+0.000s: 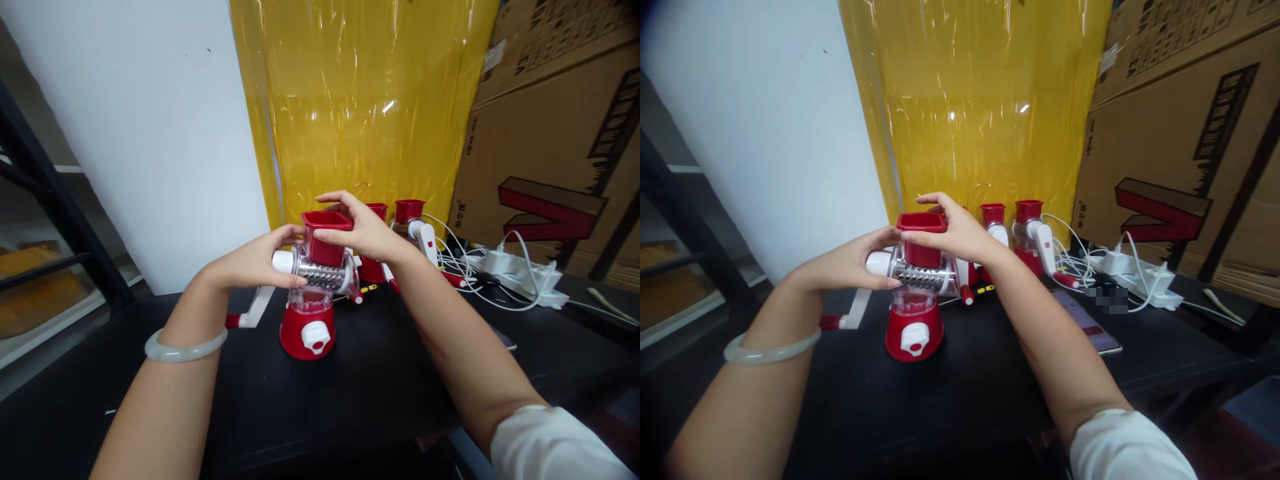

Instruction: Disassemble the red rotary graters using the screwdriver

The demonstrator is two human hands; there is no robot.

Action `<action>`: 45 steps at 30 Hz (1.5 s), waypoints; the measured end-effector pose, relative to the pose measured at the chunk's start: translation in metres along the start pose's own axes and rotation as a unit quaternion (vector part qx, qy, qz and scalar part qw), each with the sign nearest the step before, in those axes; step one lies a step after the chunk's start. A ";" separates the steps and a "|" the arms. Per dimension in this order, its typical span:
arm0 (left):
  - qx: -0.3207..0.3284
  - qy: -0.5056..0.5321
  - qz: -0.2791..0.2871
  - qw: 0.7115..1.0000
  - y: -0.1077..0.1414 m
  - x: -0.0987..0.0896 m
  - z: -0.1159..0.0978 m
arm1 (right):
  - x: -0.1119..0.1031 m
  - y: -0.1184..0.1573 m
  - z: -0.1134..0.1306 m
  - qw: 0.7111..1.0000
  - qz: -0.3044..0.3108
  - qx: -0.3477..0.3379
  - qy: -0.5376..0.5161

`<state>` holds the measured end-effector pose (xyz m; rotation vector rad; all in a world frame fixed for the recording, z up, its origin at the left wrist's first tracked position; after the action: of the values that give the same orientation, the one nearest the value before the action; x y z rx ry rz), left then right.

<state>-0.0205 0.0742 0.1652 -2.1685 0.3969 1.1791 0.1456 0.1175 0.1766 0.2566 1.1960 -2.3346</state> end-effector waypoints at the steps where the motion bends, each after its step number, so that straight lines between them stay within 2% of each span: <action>1: -0.005 0.014 0.008 1.000 0.000 0.002 0.002 | 0.004 0.000 -0.003 1.000 0.001 0.007 -0.007; 5: -0.035 0.051 0.014 0.998 0.002 0.007 0.008 | 0.023 -0.002 -0.008 0.999 0.026 0.034 -0.021; 8: -0.028 0.057 0.023 0.998 0.003 0.009 0.006 | 0.031 -0.003 -0.007 0.998 0.040 0.038 -0.021; 16: -0.046 0.063 0.083 0.993 0.002 0.018 0.005 | 0.023 -0.005 -0.006 0.998 0.035 0.026 -0.048; 20: -0.059 0.085 0.105 0.989 0.003 0.024 -0.002 | 0.018 -0.010 -0.005 0.998 -0.017 0.005 -0.058; 24: -0.069 0.086 0.103 0.989 0.003 0.024 -0.007 | 0.010 -0.010 0.003 0.991 -0.126 -0.039 -0.038; 26: -0.079 0.069 0.058 0.993 0.002 0.016 -0.008 | 0.004 -0.006 0.010 0.979 -0.189 -0.072 -0.022; 28: -0.066 0.057 -0.040 0.995 0.000 0.001 -0.015 | -0.001 -0.001 0.018 0.967 -0.233 -0.099 -0.004; 30: -0.027 0.044 -0.161 0.986 0.002 -0.014 -0.029 | -0.002 0.003 0.024 0.961 -0.248 -0.118 0.014; 32: 0.014 0.015 -0.246 0.969 0.007 -0.022 -0.046 | 0.001 0.005 0.028 0.962 -0.239 -0.128 0.031; 35: 0.064 -0.037 -0.291 0.954 0.011 -0.021 -0.067 | 0.009 0.008 0.034 0.968 -0.206 -0.138 0.049; 38: 0.072 -0.059 -0.328 0.940 0.015 -0.023 -0.071 | 0.018 0.014 0.045 0.971 -0.167 -0.157 0.074; 42: 0.026 -0.059 -0.350 0.935 0.015 -0.031 -0.055 | 0.028 0.022 0.064 0.969 -0.105 -0.183 0.126; 45: -0.007 -0.047 -0.374 0.926 0.016 -0.047 -0.032 | 0.027 0.023 0.066 0.970 -0.070 -0.183 0.141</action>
<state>-0.0346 0.0401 0.2106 -1.9676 -0.4587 0.8274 0.1382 0.0447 0.1896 0.3928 1.8093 -2.1860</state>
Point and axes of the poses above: each hand's wrist, its own y-axis away from the middle knuckle, its own x-axis out of the palm, z = x × y, the point moved 7 cm from there along -y, towards the middle knuckle, and after that the axes turned 2 degrees about -y, right-handed, at the moved point
